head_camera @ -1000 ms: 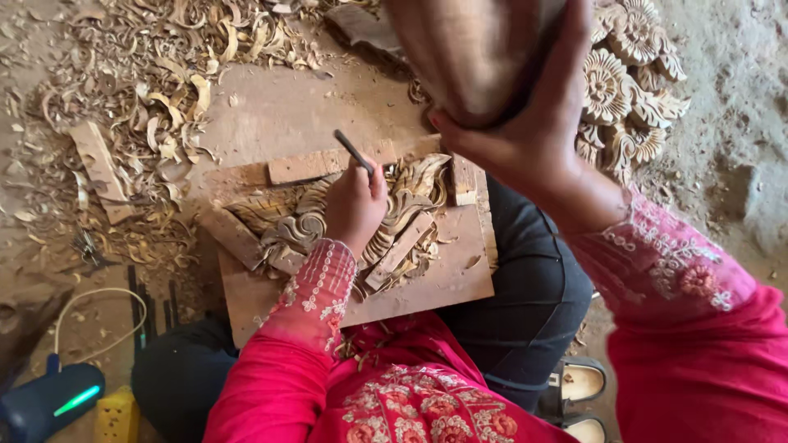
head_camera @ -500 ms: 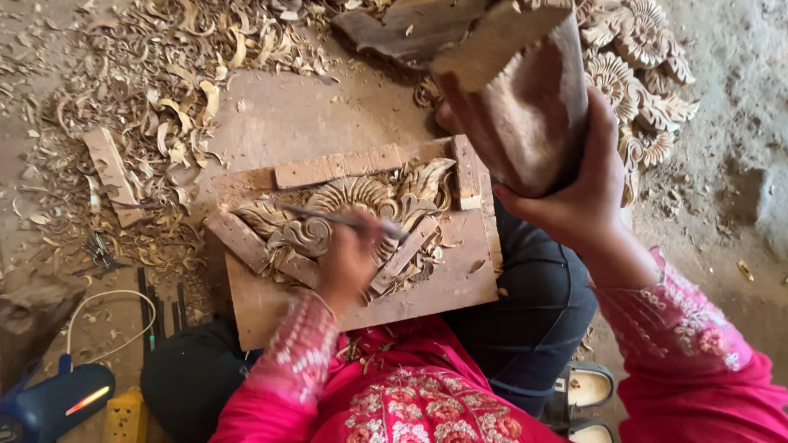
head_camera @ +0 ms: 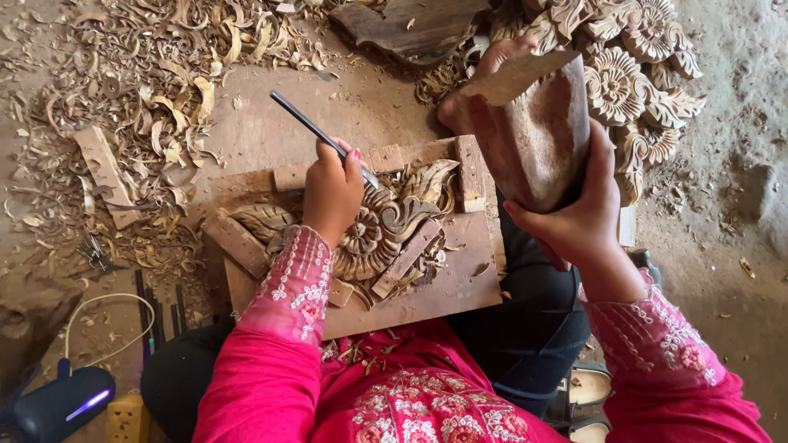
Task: The person carves a floral design into a wooden panel using a chisel and mallet. They chip away wood shavings, refine the details, and then remove the finished piece to place a new blank panel on the workbench.
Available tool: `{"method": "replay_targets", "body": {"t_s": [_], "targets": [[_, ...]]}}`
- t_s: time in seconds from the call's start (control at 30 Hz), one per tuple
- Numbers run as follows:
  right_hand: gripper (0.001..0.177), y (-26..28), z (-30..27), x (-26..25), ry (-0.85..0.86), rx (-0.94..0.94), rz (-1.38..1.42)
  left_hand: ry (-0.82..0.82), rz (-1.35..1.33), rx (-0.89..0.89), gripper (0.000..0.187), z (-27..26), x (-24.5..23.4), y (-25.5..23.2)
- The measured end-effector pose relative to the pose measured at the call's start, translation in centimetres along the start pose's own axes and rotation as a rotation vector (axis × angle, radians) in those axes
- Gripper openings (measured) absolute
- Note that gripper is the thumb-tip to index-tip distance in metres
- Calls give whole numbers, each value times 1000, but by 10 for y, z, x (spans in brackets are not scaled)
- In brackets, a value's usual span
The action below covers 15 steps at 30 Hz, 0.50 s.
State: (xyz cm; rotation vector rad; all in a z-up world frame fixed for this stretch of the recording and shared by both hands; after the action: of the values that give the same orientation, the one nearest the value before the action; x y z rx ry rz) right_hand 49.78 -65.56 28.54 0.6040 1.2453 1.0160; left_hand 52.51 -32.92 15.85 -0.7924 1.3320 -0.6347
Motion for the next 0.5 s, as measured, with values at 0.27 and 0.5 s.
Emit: {"method": "replay_targets", "body": {"t_s": [0.27, 0.5], "targets": [[111, 17, 20, 16, 23, -94, 14, 79, 54, 10, 12, 21, 9, 5], [112, 67, 81, 32, 0, -405, -7, 19, 198, 209, 15, 35, 19, -4]]}}
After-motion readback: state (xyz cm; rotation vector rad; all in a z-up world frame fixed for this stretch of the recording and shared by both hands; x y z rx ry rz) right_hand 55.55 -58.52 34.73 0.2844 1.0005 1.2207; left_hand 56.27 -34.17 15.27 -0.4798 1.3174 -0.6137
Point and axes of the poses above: each hand's wrist, its own z-axis towards the middle knuckle, its own x-axis out of the palm, y = z × x, the point moved 10 cm from there along z, towards the middle knuckle, and after that the axes turned 12 degrees about z, right-handed, at the moved point
